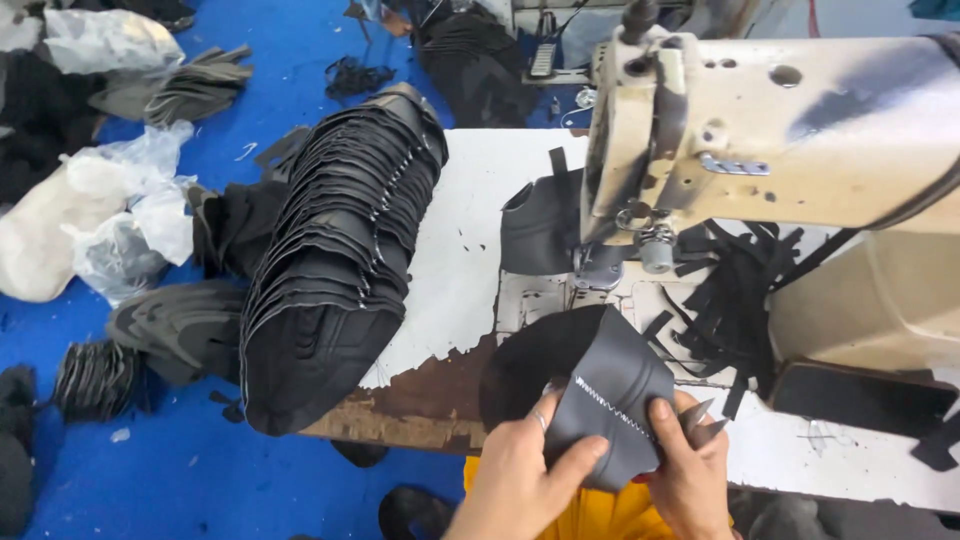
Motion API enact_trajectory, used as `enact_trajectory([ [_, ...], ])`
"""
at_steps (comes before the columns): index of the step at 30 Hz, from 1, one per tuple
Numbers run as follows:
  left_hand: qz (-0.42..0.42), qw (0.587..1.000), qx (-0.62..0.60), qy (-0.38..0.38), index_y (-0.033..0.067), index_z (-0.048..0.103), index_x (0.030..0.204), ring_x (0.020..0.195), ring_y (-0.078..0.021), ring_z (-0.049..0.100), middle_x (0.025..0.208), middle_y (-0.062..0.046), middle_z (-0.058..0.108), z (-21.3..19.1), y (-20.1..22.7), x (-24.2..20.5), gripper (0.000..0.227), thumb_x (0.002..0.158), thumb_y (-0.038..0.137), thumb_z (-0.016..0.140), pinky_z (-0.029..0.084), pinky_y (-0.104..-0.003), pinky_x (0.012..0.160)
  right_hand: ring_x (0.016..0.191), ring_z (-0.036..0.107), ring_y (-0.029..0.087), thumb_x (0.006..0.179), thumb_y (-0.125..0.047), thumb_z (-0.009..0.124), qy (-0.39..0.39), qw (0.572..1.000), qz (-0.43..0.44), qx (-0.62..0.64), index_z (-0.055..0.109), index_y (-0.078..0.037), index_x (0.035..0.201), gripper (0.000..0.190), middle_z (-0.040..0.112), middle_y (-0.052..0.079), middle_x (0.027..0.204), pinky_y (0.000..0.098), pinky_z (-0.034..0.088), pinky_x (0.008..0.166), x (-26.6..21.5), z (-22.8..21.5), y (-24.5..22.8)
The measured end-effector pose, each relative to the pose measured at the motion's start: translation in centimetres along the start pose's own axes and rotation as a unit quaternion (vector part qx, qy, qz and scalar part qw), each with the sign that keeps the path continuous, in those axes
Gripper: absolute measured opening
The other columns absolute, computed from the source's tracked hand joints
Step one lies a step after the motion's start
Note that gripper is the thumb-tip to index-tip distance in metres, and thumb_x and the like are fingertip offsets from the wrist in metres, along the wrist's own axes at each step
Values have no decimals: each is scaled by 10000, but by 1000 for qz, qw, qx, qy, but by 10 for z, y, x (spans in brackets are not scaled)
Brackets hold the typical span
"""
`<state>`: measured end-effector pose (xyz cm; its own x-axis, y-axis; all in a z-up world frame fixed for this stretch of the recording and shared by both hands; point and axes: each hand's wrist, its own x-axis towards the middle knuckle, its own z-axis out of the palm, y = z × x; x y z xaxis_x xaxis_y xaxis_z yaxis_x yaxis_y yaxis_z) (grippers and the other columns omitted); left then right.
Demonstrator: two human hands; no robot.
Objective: The person operates a sewing machine to stitch black shoe parts. They repeatedly pick up a shoe part from a stack, guide it through the machine, and then cut the thread with scissors before placing the finished piece aside.
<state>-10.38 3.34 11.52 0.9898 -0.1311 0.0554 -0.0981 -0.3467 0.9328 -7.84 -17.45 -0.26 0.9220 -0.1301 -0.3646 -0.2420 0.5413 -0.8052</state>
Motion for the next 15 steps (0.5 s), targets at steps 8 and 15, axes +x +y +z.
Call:
enact_trajectory([
  [8, -128, 988, -16, -91, 23, 750, 1089, 651, -223, 734, 729, -160, 734, -36, 31, 3, 384, 815, 292, 770, 541, -311, 647, 636, 549, 81, 923, -167, 719, -71, 875, -264, -399, 714, 38, 1096, 269, 726, 133, 989, 217, 448, 593, -20, -12, -83],
  [15, -72, 939, -203, -268, -4, 764, 960, 767, -25, 600, 814, 18, 714, -34, -22, 59, 166, 900, 150, 766, 509, -226, 723, 986, 658, 154, 761, -212, 958, -381, 743, -148, -530, 771, -17, 1162, 483, 768, 65, 1026, 275, 492, 852, 24, -3, -124],
])
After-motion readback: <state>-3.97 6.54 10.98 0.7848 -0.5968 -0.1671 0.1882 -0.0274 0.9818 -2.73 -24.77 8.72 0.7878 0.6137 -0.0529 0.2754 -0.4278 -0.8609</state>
